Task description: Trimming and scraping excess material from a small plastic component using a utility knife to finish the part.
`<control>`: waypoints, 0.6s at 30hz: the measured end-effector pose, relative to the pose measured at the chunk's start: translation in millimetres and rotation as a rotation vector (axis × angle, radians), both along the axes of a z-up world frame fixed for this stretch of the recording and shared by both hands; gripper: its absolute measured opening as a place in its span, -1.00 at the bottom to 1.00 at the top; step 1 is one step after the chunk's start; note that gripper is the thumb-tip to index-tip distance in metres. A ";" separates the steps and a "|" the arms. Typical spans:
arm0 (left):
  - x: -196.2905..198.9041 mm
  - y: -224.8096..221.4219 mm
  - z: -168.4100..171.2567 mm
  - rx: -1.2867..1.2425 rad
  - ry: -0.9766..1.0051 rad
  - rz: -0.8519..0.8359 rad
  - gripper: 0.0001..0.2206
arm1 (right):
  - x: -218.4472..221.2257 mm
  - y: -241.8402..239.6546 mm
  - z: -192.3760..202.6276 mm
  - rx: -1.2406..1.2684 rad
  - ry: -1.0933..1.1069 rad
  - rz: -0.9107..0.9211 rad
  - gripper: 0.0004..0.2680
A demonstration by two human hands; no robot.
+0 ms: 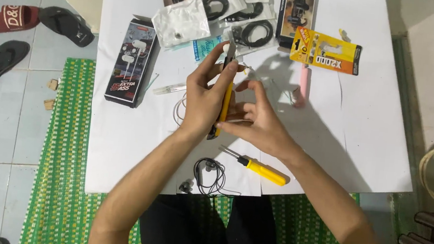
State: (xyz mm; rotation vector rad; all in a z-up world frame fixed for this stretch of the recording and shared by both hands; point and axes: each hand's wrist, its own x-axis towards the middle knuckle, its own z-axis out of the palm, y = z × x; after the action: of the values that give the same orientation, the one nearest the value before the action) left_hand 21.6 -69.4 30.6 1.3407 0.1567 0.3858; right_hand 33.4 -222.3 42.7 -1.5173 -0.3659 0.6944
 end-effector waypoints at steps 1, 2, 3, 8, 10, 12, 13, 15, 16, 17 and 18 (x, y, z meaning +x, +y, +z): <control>0.3 -0.4 -0.5 0.001 -0.003 0.000 -0.55 | 0.4 1.3 -1.9 0.001 -0.003 0.000 -0.42; 0.9 -0.5 -1.2 -0.016 0.008 0.003 -0.53 | 1.1 2.9 -4.2 0.005 0.011 -0.031 -0.47; 2.2 -0.7 -2.1 -0.034 0.017 0.006 -0.50 | 2.7 4.6 -6.5 0.008 0.024 -0.060 -0.51; -1.6 -6.5 -11.0 -0.046 0.078 0.034 -0.49 | 0.6 10.9 -19.5 -0.001 0.034 -0.091 -0.52; -2.9 -7.8 -2.9 -0.071 0.092 0.035 -0.47 | 2.6 11.4 -25.5 0.021 0.023 -0.100 -0.51; -8.2 -10.9 8.0 -0.052 0.148 0.078 -0.51 | 3.1 10.5 -38.5 0.016 -0.054 -0.103 -0.50; -6.1 -11.8 3.7 -0.053 0.149 0.077 -0.51 | 2.2 8.1 -37.2 0.015 -0.053 -0.104 -0.50; -1.7 -12.1 -5.0 -0.181 0.215 0.098 -0.61 | 1.3 5.1 -34.6 0.003 -0.070 -0.087 -0.51; -4.8 -10.0 2.8 -0.181 0.214 0.102 -0.61 | 0.9 2.3 -30.4 0.003 -0.071 -0.083 -0.51; -7.8 -8.4 10.1 -0.183 0.253 0.053 -0.53 | 0.0 -1.0 -26.7 0.004 -0.027 -0.087 -0.50; -10.5 -7.1 17.2 -0.184 0.292 0.004 -0.45 | -0.6 -4.6 -23.2 0.004 0.017 -0.090 -0.50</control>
State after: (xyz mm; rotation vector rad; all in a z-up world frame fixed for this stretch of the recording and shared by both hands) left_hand 11.0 -76.5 47.8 1.2086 0.4283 0.1719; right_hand 32.8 -226.9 19.4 -1.5134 -0.2836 0.6349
